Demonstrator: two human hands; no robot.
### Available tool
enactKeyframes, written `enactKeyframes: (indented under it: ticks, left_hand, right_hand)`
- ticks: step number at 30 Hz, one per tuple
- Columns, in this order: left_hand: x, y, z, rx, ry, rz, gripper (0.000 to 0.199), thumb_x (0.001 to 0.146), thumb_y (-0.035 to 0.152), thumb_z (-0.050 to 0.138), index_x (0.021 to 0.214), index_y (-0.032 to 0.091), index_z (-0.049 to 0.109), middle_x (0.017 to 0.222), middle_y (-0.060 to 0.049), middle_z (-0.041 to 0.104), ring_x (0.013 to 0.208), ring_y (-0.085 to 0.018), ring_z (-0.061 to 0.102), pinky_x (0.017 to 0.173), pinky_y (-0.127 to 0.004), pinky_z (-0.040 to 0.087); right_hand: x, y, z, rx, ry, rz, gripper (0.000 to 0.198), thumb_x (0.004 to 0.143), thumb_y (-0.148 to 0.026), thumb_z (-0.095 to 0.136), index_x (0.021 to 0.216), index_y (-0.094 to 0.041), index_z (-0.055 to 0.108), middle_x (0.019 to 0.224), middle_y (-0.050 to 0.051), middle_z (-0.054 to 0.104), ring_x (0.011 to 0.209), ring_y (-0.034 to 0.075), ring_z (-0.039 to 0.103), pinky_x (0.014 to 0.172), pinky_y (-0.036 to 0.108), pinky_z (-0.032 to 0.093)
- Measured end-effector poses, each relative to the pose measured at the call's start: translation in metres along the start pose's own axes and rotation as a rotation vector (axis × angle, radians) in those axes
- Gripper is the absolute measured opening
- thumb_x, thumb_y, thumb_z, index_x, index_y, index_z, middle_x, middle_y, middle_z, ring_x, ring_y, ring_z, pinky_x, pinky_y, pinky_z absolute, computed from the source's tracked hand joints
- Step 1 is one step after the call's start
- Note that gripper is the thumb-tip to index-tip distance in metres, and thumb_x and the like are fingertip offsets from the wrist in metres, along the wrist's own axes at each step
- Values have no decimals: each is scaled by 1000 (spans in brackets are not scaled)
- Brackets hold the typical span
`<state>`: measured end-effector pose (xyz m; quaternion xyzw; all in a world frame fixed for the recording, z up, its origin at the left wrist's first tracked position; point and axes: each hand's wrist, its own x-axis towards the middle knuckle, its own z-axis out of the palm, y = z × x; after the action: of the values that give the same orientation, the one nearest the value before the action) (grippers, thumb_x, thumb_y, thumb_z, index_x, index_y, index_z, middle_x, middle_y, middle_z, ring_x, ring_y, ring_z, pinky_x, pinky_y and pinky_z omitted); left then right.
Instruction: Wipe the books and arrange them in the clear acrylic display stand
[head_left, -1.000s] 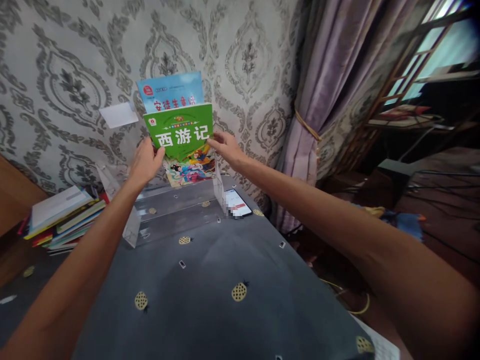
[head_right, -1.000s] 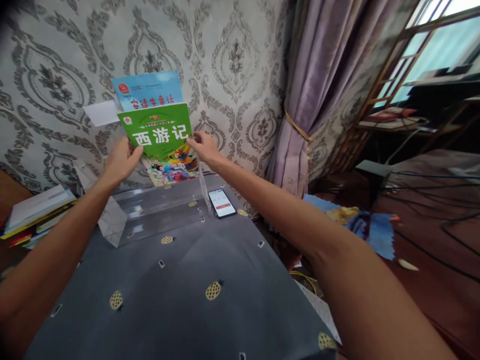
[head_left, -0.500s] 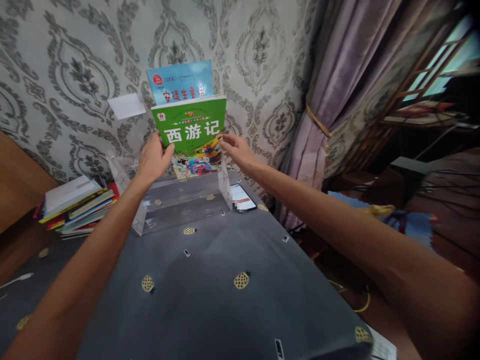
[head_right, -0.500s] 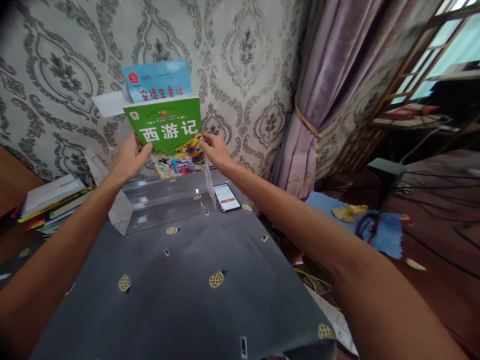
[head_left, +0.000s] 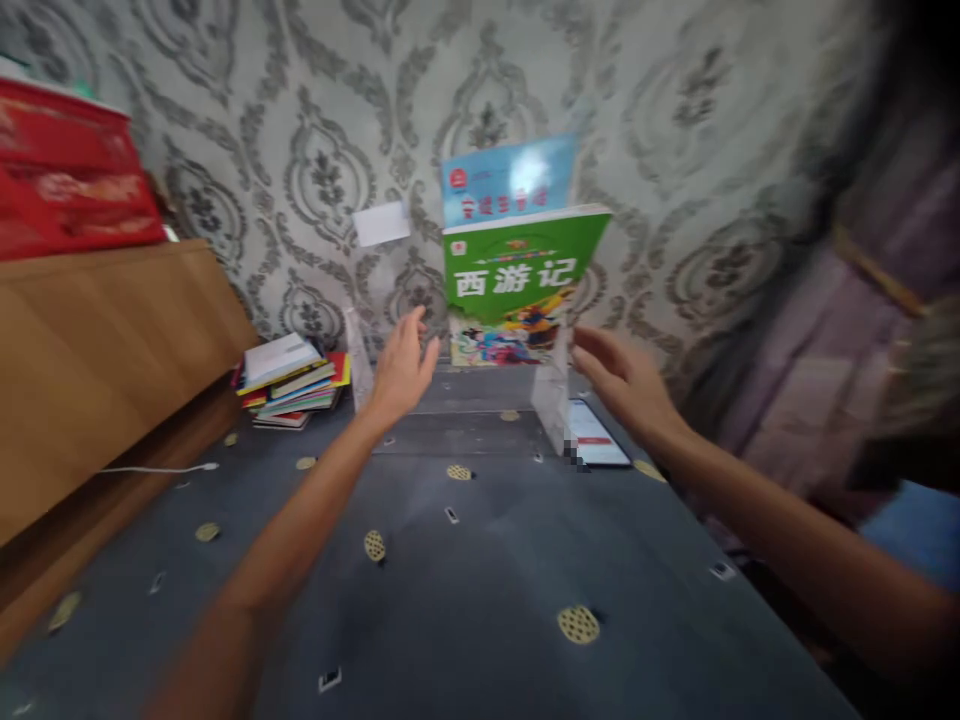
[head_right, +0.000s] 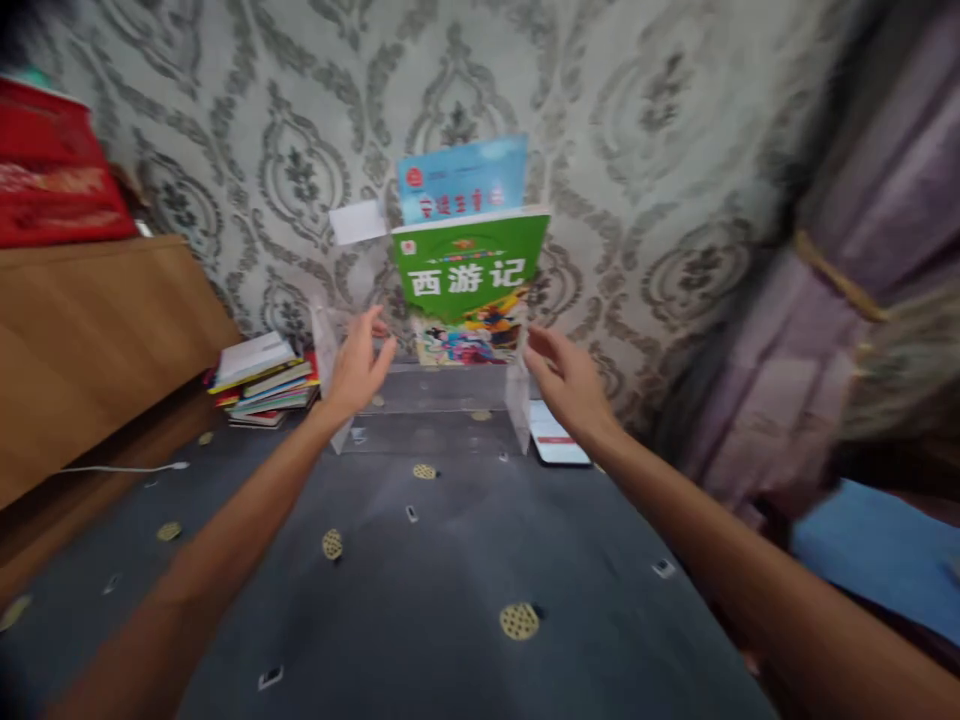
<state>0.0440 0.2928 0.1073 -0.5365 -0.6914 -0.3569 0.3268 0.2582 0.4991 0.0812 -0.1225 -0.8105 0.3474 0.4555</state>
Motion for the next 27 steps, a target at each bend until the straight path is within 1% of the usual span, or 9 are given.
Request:
enactKeyframes:
  ticks: [4,6,9,12,15,17,20,23,27]
  left_hand:
    - [-44,-31,-44,245,-15,7,36,100,25,41,134,15,45,116,-14,63,112,-26,59,100,-42,48]
    - [-57,-62,-68,387,-30,-120,36,101,26,37,132,14,48,119,-15,63,114,-27,58,103,-42,46]
    - [-62,-116,-98,646,-157,-423,43,100,28,33,135,9,48,132,-21,58,128,-32,51,108,-47,41]
    - [-59,-162,-115,708,-266,-543,57,96,40,41,137,2,47,144,-31,49,138,-43,41,110,-64,32]
    - [-58,-192,-123,729,-426,-622,68,94,54,44,138,3,49,148,-32,47,142,-47,36,109,-74,25]
    - [-61,-201,-126,737,-515,-649,69,95,59,40,138,6,51,145,-30,51,139,-47,41,107,-76,25]
    - [-68,-201,-131,766,-593,-636,65,97,59,36,138,11,51,144,-28,52,134,-43,48,106,-75,28]
    - [-76,-191,-139,800,-637,-581,53,100,47,37,138,13,49,144,-25,54,130,-40,52,105,-69,34]
    - [-82,-173,-153,836,-666,-503,40,98,24,36,130,13,57,135,-23,62,119,-37,61,100,-59,42]
  right_hand:
    - [-68,-2,6,-16,-123,67,47,93,-58,52,124,-25,64,124,13,72,110,33,70,90,50,60]
    - [-99,-6,12,-34,-203,83,48,94,-59,50,125,-25,64,125,12,72,113,32,69,93,49,59]
    - [-130,-15,23,-24,-331,169,48,95,-59,50,124,-25,66,120,12,74,110,30,71,90,46,61]
    - [-146,-24,38,0,-440,206,47,96,-57,47,123,-24,69,121,11,74,110,28,71,94,46,60]
    - [-155,-29,55,-5,-514,191,46,97,-55,46,124,-26,70,124,10,73,113,27,70,101,48,56]
    - [-161,-29,65,-10,-540,191,46,98,-54,44,123,-27,70,125,10,73,116,27,68,103,48,54]
    - [-169,-26,77,13,-592,188,46,99,-53,42,122,-25,71,124,11,73,116,28,68,102,47,55]
    - [-175,-21,81,44,-611,152,45,101,-50,41,120,-25,73,121,11,73,112,27,70,100,47,56]
    - [-179,-17,81,35,-573,144,41,101,-50,44,119,-27,74,119,9,75,111,28,71,99,47,57]
